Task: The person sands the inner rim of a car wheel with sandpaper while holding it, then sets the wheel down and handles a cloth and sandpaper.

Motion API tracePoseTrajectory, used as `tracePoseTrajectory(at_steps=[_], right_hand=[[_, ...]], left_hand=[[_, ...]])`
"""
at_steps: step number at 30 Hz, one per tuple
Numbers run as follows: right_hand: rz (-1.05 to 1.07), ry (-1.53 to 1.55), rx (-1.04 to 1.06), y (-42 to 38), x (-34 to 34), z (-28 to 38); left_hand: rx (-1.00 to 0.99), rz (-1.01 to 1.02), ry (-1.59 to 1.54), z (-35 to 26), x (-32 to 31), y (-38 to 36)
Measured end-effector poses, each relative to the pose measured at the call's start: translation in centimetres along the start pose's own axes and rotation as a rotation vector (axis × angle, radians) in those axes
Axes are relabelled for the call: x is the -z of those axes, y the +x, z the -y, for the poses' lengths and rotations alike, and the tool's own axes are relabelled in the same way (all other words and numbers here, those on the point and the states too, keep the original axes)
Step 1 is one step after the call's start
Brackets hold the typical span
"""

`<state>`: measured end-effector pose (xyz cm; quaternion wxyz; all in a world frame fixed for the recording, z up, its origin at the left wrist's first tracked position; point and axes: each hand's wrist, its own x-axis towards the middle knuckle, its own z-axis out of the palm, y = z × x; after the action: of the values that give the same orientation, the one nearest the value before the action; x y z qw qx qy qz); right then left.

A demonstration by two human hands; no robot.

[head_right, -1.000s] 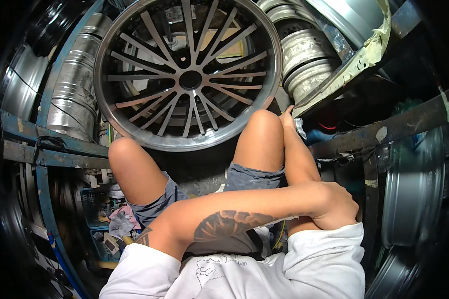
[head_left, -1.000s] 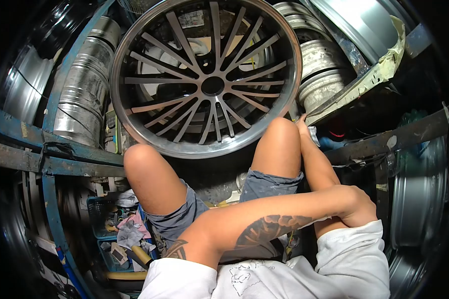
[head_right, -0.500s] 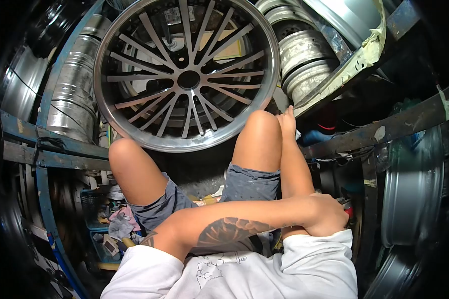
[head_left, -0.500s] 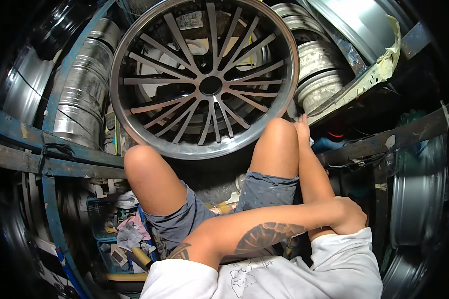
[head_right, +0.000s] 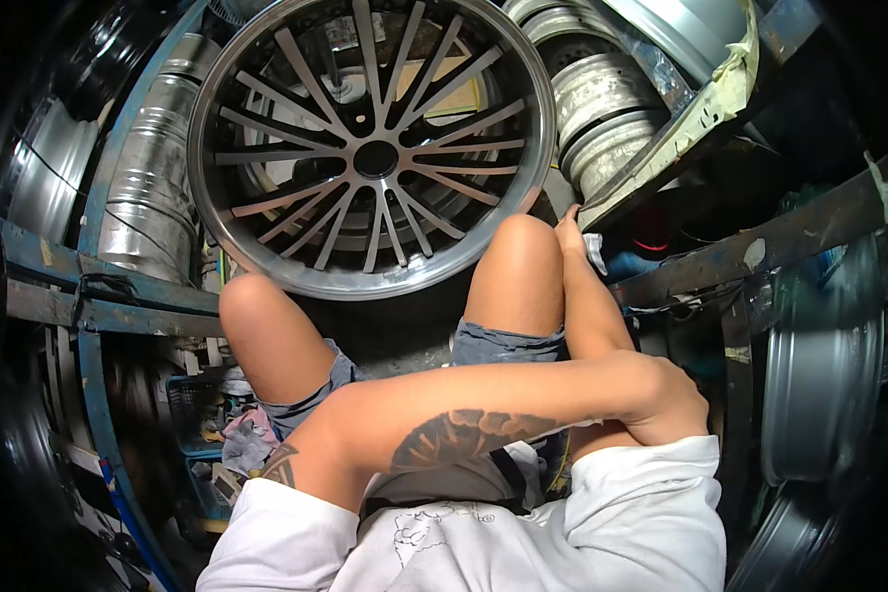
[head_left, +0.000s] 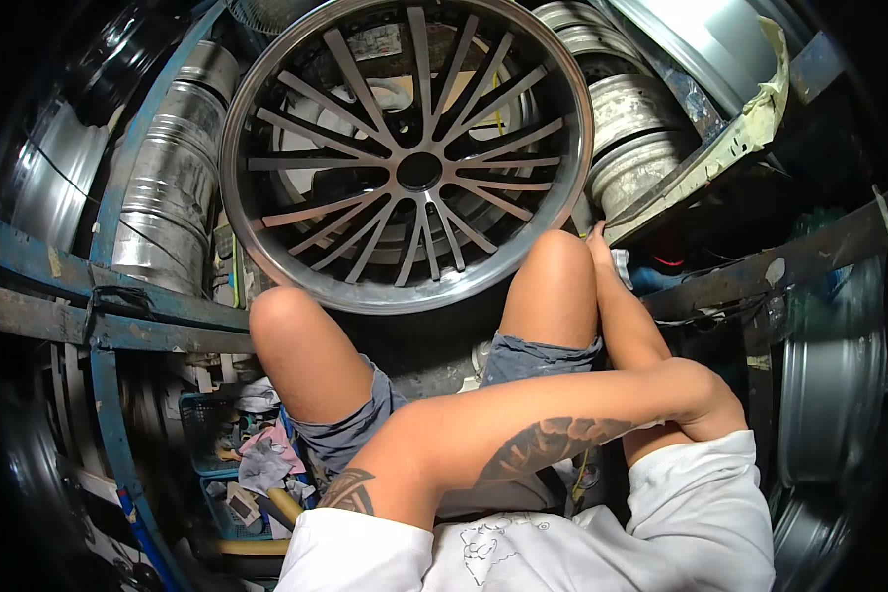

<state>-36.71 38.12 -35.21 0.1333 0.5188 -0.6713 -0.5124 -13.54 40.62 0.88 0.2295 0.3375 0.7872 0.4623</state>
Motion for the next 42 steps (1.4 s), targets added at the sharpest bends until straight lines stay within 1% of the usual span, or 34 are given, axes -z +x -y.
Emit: tracePoseTrajectory(at_steps=[5,6,9,12,14,20,24,26,27,28,29,31,35,39,42], right_hand=[[0.034,-0.01,0.023,0.4,-0.2,0.1],[0.039,0.005,0.014,0.5,-0.3,0.1],[0.033,0.069,-0.023,0.6,-0.1,0.1],[0.046,0.139,-0.039,0.0,1.3,-1.0],[0.079,0.175,-0.031,-0.7,2.3,-1.9],[0.016,0.435,-0.141,-1.0,2.5,-2.1],[0.028,0.264,-0.111,-0.7,1.4,-1.5],[0.049,0.141,-0.053,-0.3,0.1,-1.0],[0.057,0.084,-0.023,-0.3,0.6,-0.9],[0.092,0.086,0.022,-0.5,0.9,-1.2],[0.186,0.054,0.05,-0.1,1.7,-1.1],[0.215,-0.003,0.088,0.1,1.7,-0.9],[0.278,-0.046,0.16,0.2,2.1,-1.1],[0.318,-0.071,0.176,0.8,1.8,-0.8],[0.284,-0.03,0.151,-0.2,3.2,-1.4]], left_hand=[[0.027,-0.022,0.025,-0.4,0.0,1.0],[0.034,-0.047,0.022,-0.4,-0.1,1.1],[-0.03,-0.188,0.002,0.0,-1.3,0.6],[-0.018,-0.244,-0.055,-0.1,-2.1,0.0],[-0.017,-0.24,-0.064,-0.2,-2.6,-0.1],[-0.068,-0.161,0.005,0.3,-3.8,1.1],[-0.063,-0.181,0.0,0.2,-3.3,1.1],[-0.045,-0.19,0.002,0.0,-2.6,0.8],[-0.036,-0.189,0.01,0.0,-2.3,0.6],[-0.026,-0.186,0.022,0.0,-2.1,0.4],[-0.022,-0.165,0.028,-0.1,-1.7,0.3],[-0.02,-0.126,0.04,-0.2,-1.1,0.3],[-0.05,0.006,0.061,-0.1,-0.9,2.1],[-0.017,0.013,0.01,0.1,-1.1,1.5],[-0.01,-0.006,-0.019,0.1,-1.5,1.5]])
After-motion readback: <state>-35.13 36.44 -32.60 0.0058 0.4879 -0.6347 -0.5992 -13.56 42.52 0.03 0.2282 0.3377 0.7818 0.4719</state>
